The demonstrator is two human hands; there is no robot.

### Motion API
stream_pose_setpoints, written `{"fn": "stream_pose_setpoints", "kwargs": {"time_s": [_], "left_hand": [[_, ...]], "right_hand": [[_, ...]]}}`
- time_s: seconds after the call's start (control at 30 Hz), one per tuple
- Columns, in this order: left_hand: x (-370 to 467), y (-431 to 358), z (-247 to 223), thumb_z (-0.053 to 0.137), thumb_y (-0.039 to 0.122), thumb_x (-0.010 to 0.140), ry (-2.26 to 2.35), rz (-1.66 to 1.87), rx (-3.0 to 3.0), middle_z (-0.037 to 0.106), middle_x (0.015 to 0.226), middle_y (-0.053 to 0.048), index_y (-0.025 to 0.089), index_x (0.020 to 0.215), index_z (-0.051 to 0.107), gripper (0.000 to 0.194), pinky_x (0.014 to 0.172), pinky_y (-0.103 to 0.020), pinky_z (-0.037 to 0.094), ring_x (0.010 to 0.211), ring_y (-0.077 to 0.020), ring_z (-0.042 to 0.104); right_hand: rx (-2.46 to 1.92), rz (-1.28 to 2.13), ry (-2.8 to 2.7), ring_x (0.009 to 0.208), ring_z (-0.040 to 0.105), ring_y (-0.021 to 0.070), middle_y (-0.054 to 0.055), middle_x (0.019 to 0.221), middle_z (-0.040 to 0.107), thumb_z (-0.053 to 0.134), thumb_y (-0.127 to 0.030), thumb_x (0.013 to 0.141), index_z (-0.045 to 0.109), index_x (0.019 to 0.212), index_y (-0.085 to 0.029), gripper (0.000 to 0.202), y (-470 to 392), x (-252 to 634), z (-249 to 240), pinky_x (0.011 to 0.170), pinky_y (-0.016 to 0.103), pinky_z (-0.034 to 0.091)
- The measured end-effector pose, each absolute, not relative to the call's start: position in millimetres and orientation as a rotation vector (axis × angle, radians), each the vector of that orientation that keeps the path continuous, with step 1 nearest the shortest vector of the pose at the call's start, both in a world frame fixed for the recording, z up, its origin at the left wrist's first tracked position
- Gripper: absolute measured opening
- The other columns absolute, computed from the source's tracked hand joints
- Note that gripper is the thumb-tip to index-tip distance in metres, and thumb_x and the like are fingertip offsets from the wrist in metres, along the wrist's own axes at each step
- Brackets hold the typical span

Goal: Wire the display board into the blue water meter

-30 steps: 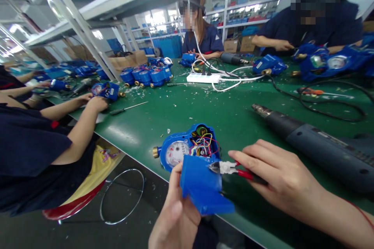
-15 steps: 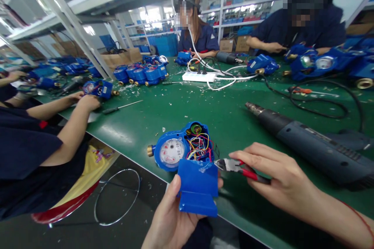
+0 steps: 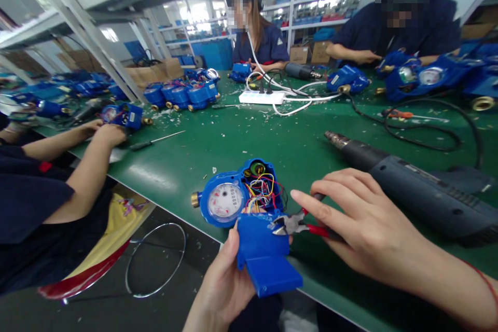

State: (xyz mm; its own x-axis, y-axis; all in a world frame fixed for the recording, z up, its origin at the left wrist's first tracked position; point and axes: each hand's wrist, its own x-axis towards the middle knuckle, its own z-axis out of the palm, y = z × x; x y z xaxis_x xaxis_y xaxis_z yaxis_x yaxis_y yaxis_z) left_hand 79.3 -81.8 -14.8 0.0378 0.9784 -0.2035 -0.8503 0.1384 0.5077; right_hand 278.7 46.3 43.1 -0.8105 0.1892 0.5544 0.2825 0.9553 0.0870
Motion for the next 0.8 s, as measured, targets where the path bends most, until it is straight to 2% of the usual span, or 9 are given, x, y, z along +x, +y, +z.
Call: {"fn": "stream_pose_setpoints", "kwargs": {"time_s": [0.17,0.33,0.5,0.67,0.8], "left_hand": [[75.0,-81.0,-6.8,0.069,0.051,0.083,0.642,1.419,0.388,0.078,0.111,-0.008,0.023,0.112,0.076,0.040,0.089,-0.036,0.056,0.096,-0.0273,0.074],[75.7,-78.2,6.7,0.073,0.055,0.077,0.812,1.411,0.373,0.078,0.106,-0.011,0.017,0.109,0.077,0.050,0.088,-0.040,0.057,0.093,-0.0290,0.073],[77.5,-77.3,13.4,0.076,0.056,0.073,0.878,1.408,0.347,0.079,0.099,-0.011,0.017,0.103,0.079,0.049,0.083,-0.037,0.058,0.085,-0.0272,0.074],[77.4,-77.3,16.3,0.077,0.057,0.071,0.893,1.397,0.330,0.079,0.098,-0.011,0.017,0.106,0.078,0.053,0.083,-0.037,0.058,0.086,-0.0277,0.074],[80.8,-76.6,17.5,0.079,0.056,0.070,0.868,1.430,0.314,0.078,0.106,-0.012,0.018,0.104,0.079,0.052,0.090,-0.039,0.056,0.096,-0.0298,0.073]], "right_hand": [[-0.289,-0.273,-2.574,0.101,0.053,0.0275,0.013,0.106,0.062,0.058,-0.009,0.084,0.061,0.125,-0.014,0.042,52.9,274.6,47.0,0.095,0.044,0.037],[-0.285,-0.351,-2.525,0.097,0.054,0.0270,0.012,0.101,0.064,0.056,-0.011,0.087,0.063,0.120,-0.014,0.034,54.0,271.3,48.1,0.090,0.042,0.039],[-0.270,-0.400,-2.528,0.088,0.055,0.0254,0.011,0.096,0.067,0.052,-0.012,0.092,0.064,0.116,-0.014,0.027,56.2,272.2,43.7,0.081,0.040,0.040],[-0.215,-0.315,-2.526,0.080,0.055,0.0226,0.011,0.087,0.067,0.051,-0.011,0.093,0.065,0.111,-0.010,0.022,56.6,271.3,40.0,0.068,0.035,0.040],[-0.244,-0.178,-2.515,0.076,0.053,0.0211,0.010,0.086,0.066,0.049,-0.013,0.095,0.066,0.108,-0.010,0.022,55.6,271.6,35.5,0.065,0.033,0.042]]}}
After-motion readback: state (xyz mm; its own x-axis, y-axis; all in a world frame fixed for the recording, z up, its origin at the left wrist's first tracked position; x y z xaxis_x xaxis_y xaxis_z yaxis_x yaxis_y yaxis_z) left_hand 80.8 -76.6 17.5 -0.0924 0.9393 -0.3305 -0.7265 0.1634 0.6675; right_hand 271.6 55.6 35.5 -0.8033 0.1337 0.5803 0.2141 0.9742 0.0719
